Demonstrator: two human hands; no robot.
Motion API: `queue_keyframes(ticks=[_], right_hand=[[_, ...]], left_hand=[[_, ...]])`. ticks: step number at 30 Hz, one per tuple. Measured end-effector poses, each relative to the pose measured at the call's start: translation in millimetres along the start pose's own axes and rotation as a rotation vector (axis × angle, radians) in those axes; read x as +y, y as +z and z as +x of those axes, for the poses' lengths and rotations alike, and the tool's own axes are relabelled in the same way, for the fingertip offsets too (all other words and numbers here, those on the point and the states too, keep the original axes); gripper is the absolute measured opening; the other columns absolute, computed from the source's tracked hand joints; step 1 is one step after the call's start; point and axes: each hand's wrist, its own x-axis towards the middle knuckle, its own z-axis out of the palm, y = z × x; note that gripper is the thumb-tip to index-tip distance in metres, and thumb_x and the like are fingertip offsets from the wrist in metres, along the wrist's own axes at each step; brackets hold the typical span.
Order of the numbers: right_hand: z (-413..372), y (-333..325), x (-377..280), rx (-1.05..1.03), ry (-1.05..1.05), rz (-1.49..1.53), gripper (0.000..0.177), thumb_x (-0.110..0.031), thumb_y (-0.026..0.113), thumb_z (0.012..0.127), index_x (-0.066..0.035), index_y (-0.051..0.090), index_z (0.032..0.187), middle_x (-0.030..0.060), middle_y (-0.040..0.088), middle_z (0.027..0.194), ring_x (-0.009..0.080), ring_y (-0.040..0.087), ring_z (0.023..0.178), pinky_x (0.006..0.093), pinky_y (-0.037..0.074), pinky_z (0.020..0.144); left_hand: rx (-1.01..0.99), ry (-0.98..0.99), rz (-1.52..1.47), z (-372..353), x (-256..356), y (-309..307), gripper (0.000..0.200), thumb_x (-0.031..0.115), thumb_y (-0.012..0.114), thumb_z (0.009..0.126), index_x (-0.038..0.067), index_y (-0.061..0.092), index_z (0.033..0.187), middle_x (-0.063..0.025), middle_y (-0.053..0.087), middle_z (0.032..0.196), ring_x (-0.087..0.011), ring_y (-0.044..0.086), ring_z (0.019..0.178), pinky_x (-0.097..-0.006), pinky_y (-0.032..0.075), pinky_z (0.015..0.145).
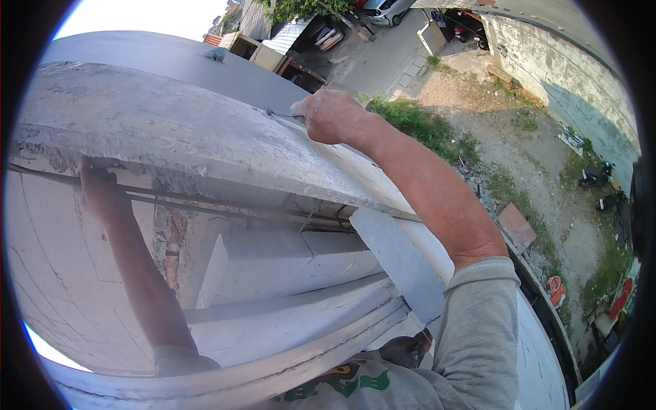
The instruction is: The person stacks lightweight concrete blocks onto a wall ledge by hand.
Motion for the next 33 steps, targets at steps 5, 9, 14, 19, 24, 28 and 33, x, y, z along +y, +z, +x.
queue_keyframes(ticks=[5,9,14,19,24,28,33], right_hand=[[-6,-8,-16,-0.072,0.031,-0.047,0.032,-0.006,0.05,0.081,-0.007,0.064,0.109,0.017,0.067,0.095,0.0309,0.065,0.095,0.042,0.052,0.084],[-23,4,-5,0.002,0.064,0.005,0.032,-0.006,0.048,0.083,-0.007,0.064,0.111,0.017,0.067,0.097,0.0317,0.065,0.094,0.042,0.051,0.085],[-78,-16,7,0.007,0.14,0.137,0.046,-0.006,0.047,0.084,-0.01,0.055,0.129,0.0172,0.064,0.112,0.0303,0.062,0.106,0.0405,0.05,0.091],[-138,-52,-24,-0.062,0.291,-0.023,0.033,-0.011,0.044,0.092,-0.012,0.059,0.121,0.0205,0.065,0.098,0.0338,0.064,0.092,0.0436,0.05,0.086],[-210,-81,-13,-0.157,0.393,-0.024,0.026,-0.012,0.046,0.092,-0.008,0.064,0.11,0.0159,0.066,0.102,0.0311,0.062,0.097,0.0418,0.048,0.089],[-249,-88,-41,-0.17,0.451,-0.025,0.027,-0.019,0.048,0.092,-0.008,0.065,0.109,0.0158,0.064,0.11,0.0303,0.059,0.106,0.0419,0.044,0.094],[-276,-70,-35,-0.1,0.675,-0.171,0.033,-0.028,0.05,0.092,-0.007,0.06,0.116,0.0183,0.061,0.116,0.034,0.056,0.111,0.0438,0.042,0.096]], left_hand=[[0.027,-0.024,0.028,-5,5,2,0.019,0.017,0.062,0.088,0.004,0.055,0.076,-0.0013,0.049,0.065,-0.0097,0.044,0.055,-0.0258,0.035,0.051],[0.066,-0.04,0.046,-10,7,7,0.021,0.02,0.063,0.087,0.003,0.056,0.077,-0.0035,0.054,0.068,-0.0109,0.046,0.059,-0.0264,0.037,0.055],[0.001,-0.009,0.101,-6,4,0,0.026,0.022,0.063,0.085,-0.002,0.056,0.09,-0.0078,0.061,0.076,-0.0123,0.048,0.063,-0.0274,0.039,0.059],[-0.015,-0.007,0.076,-1,-2,-2,0.042,0.025,0.062,0.083,-0.006,0.049,0.109,-0.0106,0.063,0.082,-0.0133,0.052,0.068,-0.0284,0.041,0.061],[0.032,0.003,0.147,-11,8,2,0.051,0.025,0.061,0.084,-0.012,0.045,0.115,-0.0179,0.062,0.089,-0.0209,0.06,0.077,-0.0334,0.047,0.063],[0.018,0.09,0.066,-16,7,1,0.062,0.037,0.064,0.082,-0.015,0.048,0.11,-0.0224,0.063,0.093,-0.0285,0.062,0.086,-0.0383,0.049,0.073],[0.02,0.169,0.501,-30,17,-15,0.064,0.043,0.06,0.083,-0.014,0.052,0.111,-0.0264,0.061,0.102,-0.0341,0.062,0.091,-0.0401,0.049,0.078]])
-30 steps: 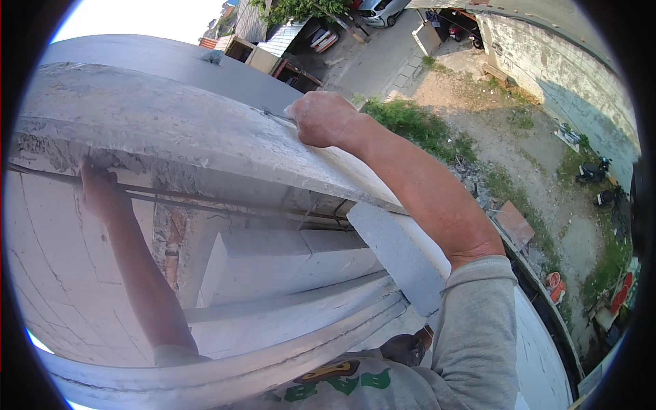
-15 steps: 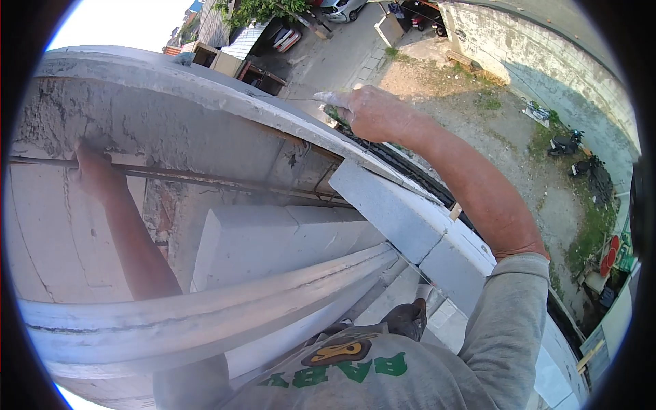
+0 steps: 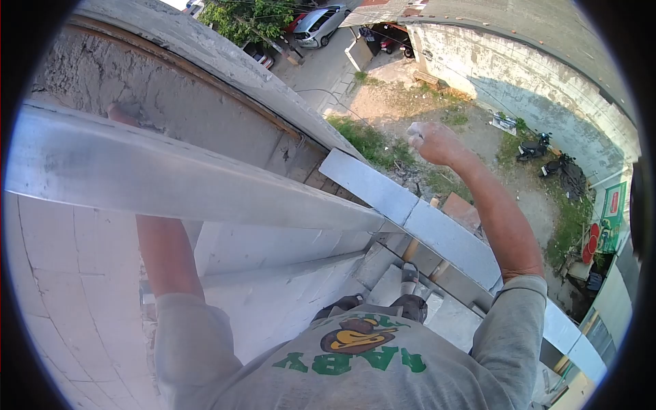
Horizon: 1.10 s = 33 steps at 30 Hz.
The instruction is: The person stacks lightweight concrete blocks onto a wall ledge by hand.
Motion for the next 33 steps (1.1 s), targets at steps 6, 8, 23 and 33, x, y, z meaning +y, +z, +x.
queue_keyframes(ticks=[6,8,23,33], right_hand=[[-22,9,5,-0.012,0.097,0.029,0.034,-0.029,0.052,0.091,-0.006,0.061,0.114,0.0184,0.062,0.113,0.0337,0.057,0.109,0.0443,0.044,0.094],[-24,5,2,-0.007,0.125,0.038,0.034,-0.03,0.053,0.091,-0.006,0.061,0.113,0.0184,0.062,0.113,0.0338,0.057,0.109,0.0442,0.044,0.093],[164,56,-92,0.201,-0.046,0.181,0.067,-0.039,0.054,0.089,-0.004,0.035,0.142,0.0201,0.039,0.144,0.0306,0.039,0.132,0.0371,0.031,0.11],[161,34,-77,0.113,-0.193,0.156,0.037,-0.034,0.054,0.088,-0.008,0.063,0.114,0.0183,0.062,0.116,0.0335,0.056,0.111,0.0407,0.044,0.096]], left_hand=[[-0.017,-0.03,-0.213,-9,-17,2,0.064,0.044,0.059,0.084,-0.014,0.053,0.111,-0.0267,0.061,0.103,-0.035,0.062,0.091,-0.0405,0.048,0.079],[-0.016,-0.043,-0.237,-7,-16,4,0.064,0.044,0.058,0.084,-0.014,0.054,0.11,-0.0268,0.061,0.103,-0.0353,0.061,0.091,-0.0407,0.048,0.08],[0.061,-0.041,-0.127,21,-20,16,0.062,0.043,0.058,0.085,-0.013,0.055,0.108,-0.027,0.061,0.102,-0.0362,0.061,0.092,-0.0418,0.047,0.082],[0.004,-0.03,-0.295,7,-2,8,0.054,0.04,0.057,0.087,-0.011,0.057,0.107,-0.0241,0.062,0.104,-0.0342,0.061,0.094,-0.042,0.047,0.083]])
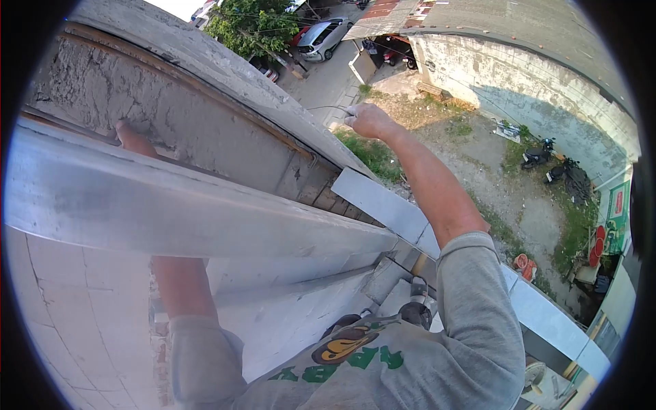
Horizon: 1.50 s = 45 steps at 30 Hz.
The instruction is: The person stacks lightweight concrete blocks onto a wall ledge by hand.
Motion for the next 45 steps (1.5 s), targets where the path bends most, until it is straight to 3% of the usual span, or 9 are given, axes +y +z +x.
queue_keyframes(ticks=[12,14,17,24,27,29,37,39,45], right_hand=[[-199,-171,-42,0.075,0.011,-0.368,0.022,-0.025,0.056,0.09,-0.007,0.064,0.1,0.0161,0.065,0.096,0.0338,0.061,0.09,0.0435,0.047,0.083],[-231,-178,-74,0.186,-0.008,-0.567,0.017,-0.023,0.055,0.089,-0.01,0.063,0.097,0.0163,0.066,0.09,0.035,0.062,0.089,0.0455,0.048,0.079],[-258,-194,-112,0.169,0.076,-0.667,0.018,-0.021,0.058,0.088,-0.008,0.066,0.098,0.0151,0.066,0.094,0.0341,0.061,0.09,0.0436,0.048,0.081],[-282,-235,-197,0.382,0.021,-1.095,0.013,-0.008,0.055,0.085,-0.01,0.065,0.092,0.0128,0.06,0.082,0.0317,0.06,0.087,0.0449,0.044,0.083],[-269,-232,-211,0.497,-0.115,-1.246,0.017,-0.004,0.055,0.08,-0.013,0.067,0.089,0.0091,0.057,0.085,0.0253,0.057,0.095,0.0417,0.036,0.1],[-254,-225,-217,0.558,-0.226,-1.354,0.018,-0.004,0.055,0.079,-0.014,0.067,0.088,0.0077,0.056,0.085,0.023,0.056,0.097,0.0413,0.032,0.106],[-201,-200,-237,0.397,-0.623,-1.514,0.013,-0.013,0.062,0.079,-0.017,0.071,0.088,-0.0002,0.062,0.102,0.0152,0.052,0.113,0.0411,0.016,0.119],[-194,-198,-234,0.431,-0.679,-1.502,0.013,-0.014,0.062,0.079,-0.018,0.071,0.087,0.0,0.062,0.102,0.0153,0.05,0.116,0.0413,0.015,0.12],[-184,-186,-222,0.471,-0.867,-1.387,0.014,-0.017,0.062,0.077,-0.017,0.072,0.087,0.0004,0.061,0.111,0.0158,0.04,0.128,0.0415,0.014,0.121]], left_hand=[[-0.176,-0.214,-0.236,-32,-11,-17,0.06,0.024,0.061,0.084,-0.006,0.034,0.129,-0.0221,0.054,0.113,-0.0332,0.055,0.108,-0.0432,0.041,0.093],[-0.122,-0.109,-0.28,-54,-62,-5,0.07,0.035,0.065,0.083,-0.008,0.034,0.127,-0.0199,0.05,0.11,-0.0307,0.052,0.104,-0.0385,0.04,0.093],[-0.163,-0.128,-0.247,-81,-44,-35,0.076,0.025,0.064,0.085,-0.009,0.021,0.139,-0.0267,0.033,0.135,-0.0375,0.032,0.13,-0.0443,0.026,0.108],[-0.017,0.111,-0.193,-95,0,-79,0.074,0.024,0.062,0.087,-0.007,0.022,0.141,-0.025,0.022,0.143,-0.039,0.026,0.133,-0.0462,0.022,0.11],[-0.122,0.144,-0.412,-91,22,-84,0.058,0.032,0.063,0.088,-0.004,0.045,0.129,-0.0208,0.046,0.129,-0.0316,0.042,0.125,-0.0421,0.029,0.107],[-0.62,-0.269,-0.854,-86,39,-82,0.048,0.036,0.064,0.088,-0.002,0.058,0.118,-0.0152,0.061,0.113,-0.0246,0.055,0.112,-0.0365,0.038,0.101],[-1.075,-0.107,-0.733,-80,82,-35,0.059,0.05,0.054,0.09,-0.001,0.06,0.119,-0.0108,0.065,0.108,-0.0199,0.058,0.108,-0.0335,0.042,0.095],[-1.277,-0.238,-0.892,-80,89,-26,0.062,0.054,0.057,0.086,-0.001,0.064,0.113,-0.0172,0.065,0.108,-0.0284,0.06,0.104,-0.0392,0.044,0.092],[-1.345,-0.257,-0.989,-87,124,-22,0.055,0.048,0.063,0.082,0.001,0.066,0.11,-0.0167,0.065,0.106,-0.0275,0.06,0.103,-0.0406,0.044,0.092]])
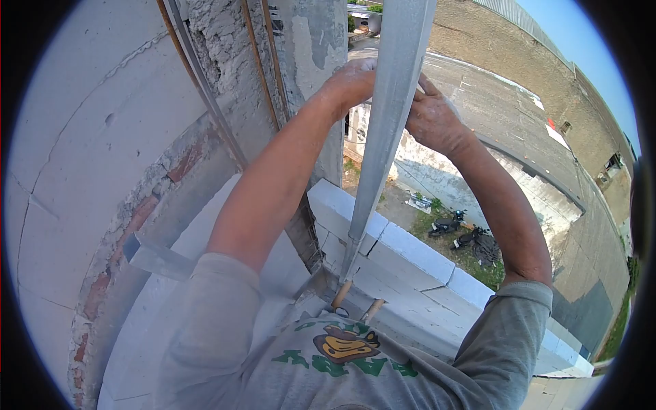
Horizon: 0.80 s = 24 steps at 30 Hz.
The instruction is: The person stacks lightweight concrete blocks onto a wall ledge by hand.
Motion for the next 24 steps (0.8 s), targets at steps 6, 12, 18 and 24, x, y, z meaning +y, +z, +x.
queue_keyframes(ticks=[6,12,18,24], right_hand=[[-8,12,-14,-0.016,-0.084,0.185,0.025,-0.014,0.063,0.071,-0.015,0.071,0.095,0.0014,0.059,0.123,0.0167,0.042,0.128,0.0404,0.024,0.116],[-25,34,-26,-0.077,-0.028,0.158,0.031,-0.016,0.061,0.071,-0.014,0.069,0.101,0.0019,0.053,0.131,0.0188,0.034,0.135,0.0413,0.016,0.12],[-78,23,-40,-0.231,0.184,0.086,0.05,-0.005,0.058,0.077,-0.021,0.056,0.124,0.0034,0.033,0.147,0.0224,0.027,0.139,0.042,0.016,0.119],[-106,14,-75,-0.194,0.536,0.106,0.062,0.006,0.05,0.079,-0.019,0.046,0.136,0.0093,0.028,0.15,0.0281,0.021,0.141,0.0431,0.017,0.118]], left_hand=[[-0.231,0.173,-0.194,40,-3,11,0.055,0.039,0.071,0.081,0.003,0.06,0.122,-0.0156,0.065,0.105,-0.02,0.067,0.089,-0.0288,0.056,0.063],[0.05,0.17,-0.005,22,6,6,0.046,0.041,0.064,0.086,0.002,0.064,0.11,-0.0162,0.067,0.095,-0.0214,0.067,0.083,-0.03,0.054,0.065],[0.21,0.236,-0.177,-45,6,-37,0.043,0.041,0.054,0.094,0.001,0.063,0.105,-0.0111,0.067,0.086,-0.0189,0.067,0.082,-0.0286,0.053,0.072],[0.478,-0.013,-0.345,-156,-40,-67,0.045,0.043,0.056,0.093,0.001,0.06,0.108,-0.0097,0.067,0.083,-0.0153,0.065,0.073,-0.0268,0.052,0.067]])
